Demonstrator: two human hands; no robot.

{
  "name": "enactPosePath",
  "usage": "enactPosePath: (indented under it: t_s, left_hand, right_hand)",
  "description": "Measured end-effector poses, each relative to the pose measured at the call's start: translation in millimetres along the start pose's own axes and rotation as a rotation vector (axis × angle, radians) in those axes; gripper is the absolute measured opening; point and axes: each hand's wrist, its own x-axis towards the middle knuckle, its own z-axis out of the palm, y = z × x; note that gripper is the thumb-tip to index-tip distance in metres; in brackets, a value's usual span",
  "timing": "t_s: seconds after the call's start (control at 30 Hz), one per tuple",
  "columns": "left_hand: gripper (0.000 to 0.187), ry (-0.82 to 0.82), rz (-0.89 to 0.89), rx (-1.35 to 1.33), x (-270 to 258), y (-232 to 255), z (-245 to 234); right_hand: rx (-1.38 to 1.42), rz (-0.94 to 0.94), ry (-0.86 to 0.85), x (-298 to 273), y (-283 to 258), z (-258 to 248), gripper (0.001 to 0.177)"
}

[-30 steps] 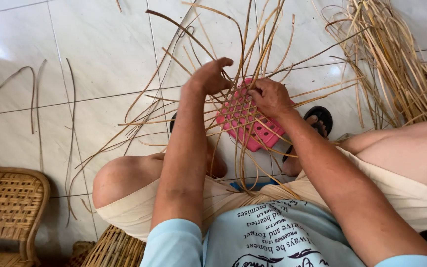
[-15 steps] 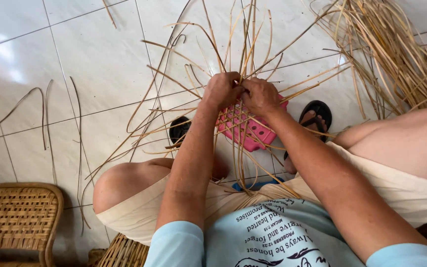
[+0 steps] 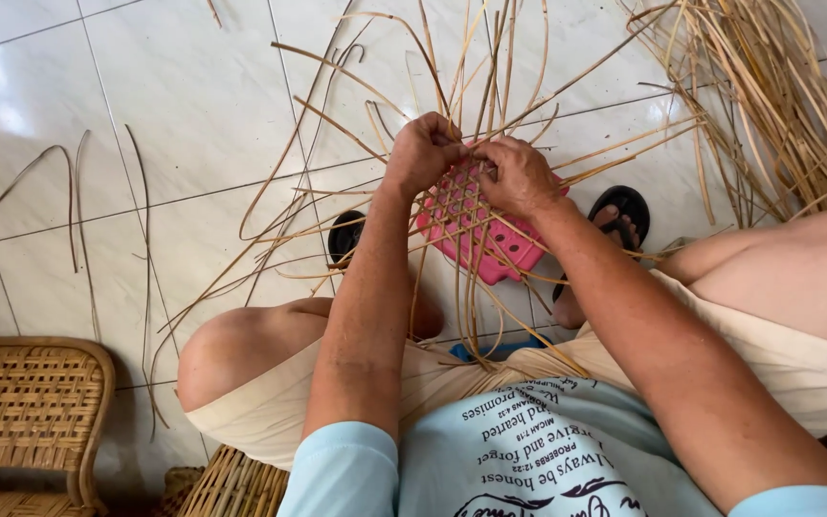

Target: The person is weaving dried plant fibers around a pink template to construct a basket on the floor.

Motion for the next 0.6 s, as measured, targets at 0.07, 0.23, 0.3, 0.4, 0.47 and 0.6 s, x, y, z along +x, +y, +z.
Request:
enactPosePath:
  t_s: [0.07,0.23,0.3,0.4,0.47,0.6]
  left_hand:
    - [0.020,-0.012,0.026,-0.050,-0.3,-0.2,-1.5]
    - [0.019,0.061,0.022,0.277,-11.3,6.4,2.0]
    - [0.018,0.076,0.009,0.332,-8.7,8.3,1.1]
    - [0.014,0.075,-0.013,0.360,-12.2,10.6,-1.5]
    - [0.013,0.094,-0.016,0.371,-11.6,8.6,-1.9]
    - [0.015,0.146,-0.020,0.364,-18.7,17.9,-8.2]
  right_hand:
    - [-0.013,0.077,-0.071,0.9,2.7,1.3,0.025]
    - [-0.090,0.154,-0.131,0.1,-9.7,-11.9,0.022]
    - [-0.127,0.176,-0.137,5.0,-6.5,-12.2,0.019]
    - [-0.094,0.218,-0.173,10.6,-1.0,-5.4,0.012]
    - [-0.052,0.202,-0.160,14.4,1.6,-2.4,0.011]
    - [-0.037,0.155,-0.108,16.6,-10.2,-6.2,0.011]
